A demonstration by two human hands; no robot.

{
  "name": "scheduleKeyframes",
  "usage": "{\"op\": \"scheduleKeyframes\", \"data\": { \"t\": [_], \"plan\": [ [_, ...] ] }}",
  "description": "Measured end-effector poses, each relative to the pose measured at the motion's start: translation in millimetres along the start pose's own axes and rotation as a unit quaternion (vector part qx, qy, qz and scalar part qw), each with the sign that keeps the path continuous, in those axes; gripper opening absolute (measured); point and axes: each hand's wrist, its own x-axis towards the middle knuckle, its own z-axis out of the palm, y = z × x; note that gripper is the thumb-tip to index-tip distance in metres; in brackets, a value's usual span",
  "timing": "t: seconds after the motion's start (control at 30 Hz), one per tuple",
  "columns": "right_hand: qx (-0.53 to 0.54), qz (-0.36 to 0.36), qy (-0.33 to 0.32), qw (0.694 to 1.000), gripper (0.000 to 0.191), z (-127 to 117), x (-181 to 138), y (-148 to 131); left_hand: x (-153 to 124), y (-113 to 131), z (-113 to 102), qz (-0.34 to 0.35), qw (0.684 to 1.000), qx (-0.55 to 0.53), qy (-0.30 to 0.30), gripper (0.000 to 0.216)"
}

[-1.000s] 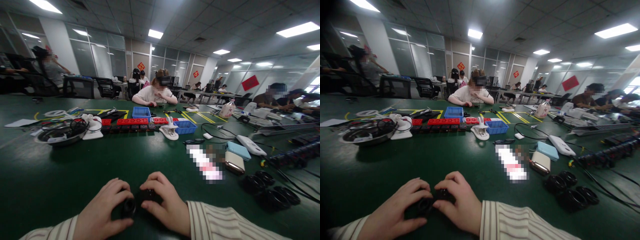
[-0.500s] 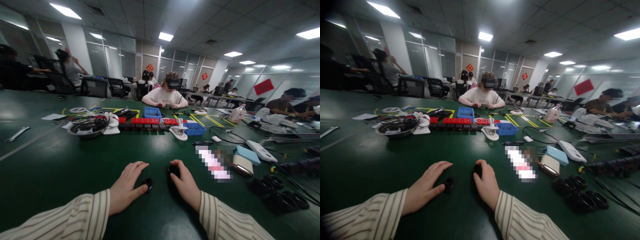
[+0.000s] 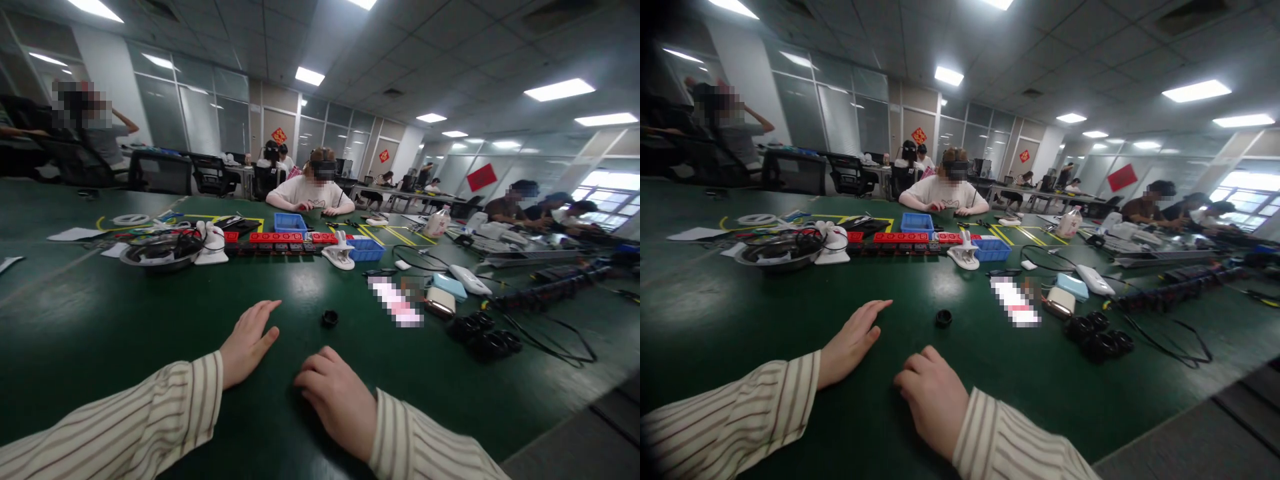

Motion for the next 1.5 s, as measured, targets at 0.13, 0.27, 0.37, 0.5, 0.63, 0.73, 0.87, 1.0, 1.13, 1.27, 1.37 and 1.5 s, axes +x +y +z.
{"op": "scheduleKeyframes", "data": {
  "t": [0.13,0.27,0.37,0.5,0.63,0.73,0.87,1.0,1.13,1.27,1.37,1.5],
  "plan": [
    [-0.024,0.05,0.043,0.998,0.03,-36.9,-126.9,27.5,-3.9,0.0,1.5,-0.01,1.0,-0.017,-0.01,0.054],
    [-0.114,0.296,0.201,0.927,0.042,-75.8,-238.0,93.7,-4.2,0.3,3.9,-0.027,0.999,-0.027,-0.024,0.053],
    [-0.143,0.456,0.313,0.821,0.064,-106.1,-272.6,155.8,-3.2,0.2,4.4,-0.037,0.998,-0.024,-0.034,0.054],
    [-0.165,0.511,0.367,0.76,0.072,-134.7,-274.9,222.6,-2.4,-5.4,4.4,-0.051,0.997,-0.009,-0.064,0.057],
    [-0.143,0.528,0.398,0.736,0.067,-134.1,-268.2,253.1,-2.9,-14.7,6.0,-0.06,0.996,0.008,-0.068,0.054],
    [-0.108,0.514,0.409,0.746,0.063,-122.7,-264.7,256.6,-2.7,-23.0,5.7,-0.043,0.996,0.03,-0.069,0.05],
    [-0.066,0.493,0.413,0.763,0.065,-113.8,-260.1,252.0,-0.2,-35.8,2.4,-0.017,0.989,0.08,-0.122,0.05],
    [-0.032,0.483,0.412,0.772,0.068,-113.1,-254.9,247.2,1.3,-35.9,0.9,-0.011,0.989,0.095,-0.116,0.05],
    [-0.019,0.491,0.425,0.76,0.072,-113.9,-255.1,240.6,-2.0,-22.3,3.6,-0.024,0.993,0.075,-0.089,0.051],
    [-0.025,0.536,0.439,0.72,0.062,-114.9,-261.2,235.7,-3.3,-15.5,4.7,-0.029,0.996,0.059,-0.062,0.048],
    [-0.01,0.552,0.423,0.719,0.052,-114.7,-262.1,235.0,-1.0,-14.8,1.5,-0.012,0.992,0.068,-0.104,0.049],
    [-0.011,0.547,0.418,0.725,0.039,-120.3,-258.8,224.8,-0.4,-9.0,-0.3,-0.008,0.995,0.062,-0.081,0.049]
  ]
}}
